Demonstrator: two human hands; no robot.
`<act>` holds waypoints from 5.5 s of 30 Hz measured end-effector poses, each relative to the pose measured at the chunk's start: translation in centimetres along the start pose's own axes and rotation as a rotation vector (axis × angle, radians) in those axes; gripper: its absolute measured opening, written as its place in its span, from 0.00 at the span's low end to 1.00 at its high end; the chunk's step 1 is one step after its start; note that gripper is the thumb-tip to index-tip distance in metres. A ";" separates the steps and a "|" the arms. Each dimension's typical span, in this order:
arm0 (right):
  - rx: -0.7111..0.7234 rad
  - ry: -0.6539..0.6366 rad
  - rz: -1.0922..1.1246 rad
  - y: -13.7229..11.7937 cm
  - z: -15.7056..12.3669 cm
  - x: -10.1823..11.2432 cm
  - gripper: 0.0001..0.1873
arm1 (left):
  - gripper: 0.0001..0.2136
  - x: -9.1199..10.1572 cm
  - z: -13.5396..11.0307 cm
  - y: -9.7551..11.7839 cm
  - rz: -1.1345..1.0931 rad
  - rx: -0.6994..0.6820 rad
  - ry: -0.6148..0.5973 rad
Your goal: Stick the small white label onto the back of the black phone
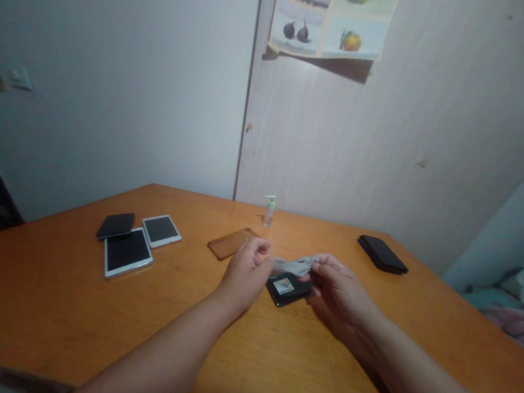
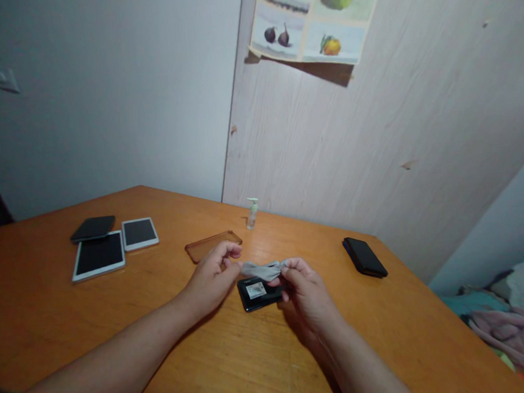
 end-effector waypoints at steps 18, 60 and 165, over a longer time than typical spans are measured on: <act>0.170 0.105 -0.272 -1.6 -1.1 -0.2 0.11 | 0.07 -3.2 -1.4 -0.1 -0.596 0.378 -0.249; 0.319 -0.228 -1.580 -0.8 -1.5 -2.1 0.24 | 0.37 -2.0 -1.5 -1.3 0.507 0.084 -0.444; 0.024 -0.197 -1.607 -0.3 -0.8 2.7 0.27 | 0.41 -2.0 -1.3 -1.2 0.491 0.095 -0.507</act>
Point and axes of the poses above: each hand's wrist, its own z-axis towards the middle knuckle, its own x-axis out of the back of the hand, y = z × x, the point moved 7 cm from there along z, towards the middle knuckle, and after that the axes turned 14 degrees about -z, right-handed, at the moved point
